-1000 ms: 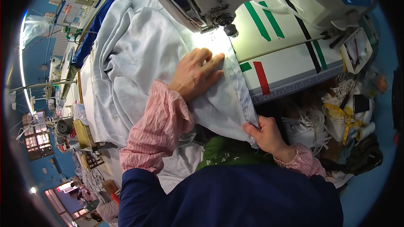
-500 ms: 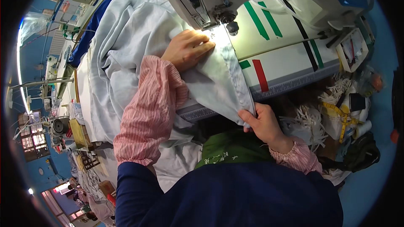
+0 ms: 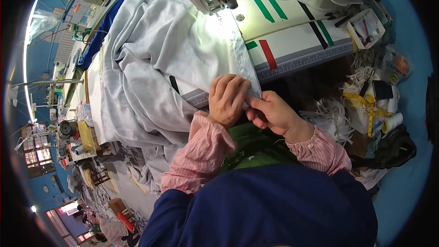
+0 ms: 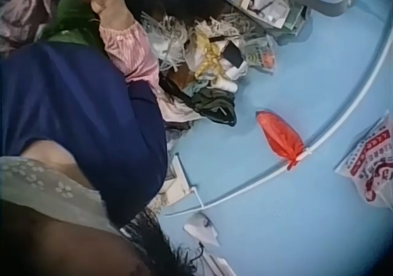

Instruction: The person is sewing pieces of white fabric using an industrial sewing machine.

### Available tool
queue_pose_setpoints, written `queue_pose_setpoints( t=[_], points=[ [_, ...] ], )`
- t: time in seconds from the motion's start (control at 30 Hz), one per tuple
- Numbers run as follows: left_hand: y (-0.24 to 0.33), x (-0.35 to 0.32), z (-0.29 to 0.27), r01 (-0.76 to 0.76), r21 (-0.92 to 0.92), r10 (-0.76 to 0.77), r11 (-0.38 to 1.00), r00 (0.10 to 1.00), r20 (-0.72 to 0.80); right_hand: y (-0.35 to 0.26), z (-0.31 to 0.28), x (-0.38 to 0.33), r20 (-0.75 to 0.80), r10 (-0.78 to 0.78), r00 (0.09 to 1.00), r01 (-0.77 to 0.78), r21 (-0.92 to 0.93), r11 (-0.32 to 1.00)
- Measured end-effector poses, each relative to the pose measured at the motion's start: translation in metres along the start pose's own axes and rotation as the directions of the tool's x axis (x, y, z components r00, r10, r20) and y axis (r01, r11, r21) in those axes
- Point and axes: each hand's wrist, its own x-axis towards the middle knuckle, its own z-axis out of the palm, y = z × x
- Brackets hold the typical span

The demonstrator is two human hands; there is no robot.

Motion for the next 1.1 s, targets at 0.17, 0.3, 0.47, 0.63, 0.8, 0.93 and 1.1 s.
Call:
queue_pose_setpoints(
  t=[0.17,0.3,0.47,0.63,0.8,0.93,1.1],
  points=[
    [-0.007,-0.005,0.002,-0.115,-0.093,0.112,0.989,0.993,-0.036,-0.013,-0.006,-0.021,0.009,-0.055,0.998,0.055,-0.332,0.942],
    [-0.008,-0.001,-0.005,-0.154,-0.095,0.15,0.984,0.988,-0.048,-0.031,-0.012,-0.016,0.261,-0.793,0.551,0.367,-0.929,-0.051],
    [0.003,-0.004,-0.006,-0.261,-0.028,0.26,0.965,0.964,-0.054,-0.054,-0.012,0.023,0.733,-0.626,0.268,0.477,-0.665,-0.575],
    [0.022,-0.012,0.018,-0.249,-0.242,0.267,0.938,0.963,0.041,-0.065,-0.011,0.028,0.773,-0.564,0.291,0.528,-0.621,-0.579],
    [-0.04,-0.045,-0.014,0.412,0.343,-0.402,0.844,0.91,-0.104,-0.055,-0.01,0.032,0.718,-0.62,0.317,0.511,-0.68,-0.526],
    [-0.059,-0.095,-0.099,0.741,-0.068,-0.646,0.668,0.534,-0.545,-0.04,-0.018,0.037,0.743,-0.581,0.332,0.489,-0.663,-0.567],
    [-0.017,-0.053,-0.07,0.235,-0.016,-0.233,0.972,0.948,-0.216,-0.036,-0.021,0.036,0.727,-0.564,0.391,0.453,-0.685,-0.57]
  ],
)
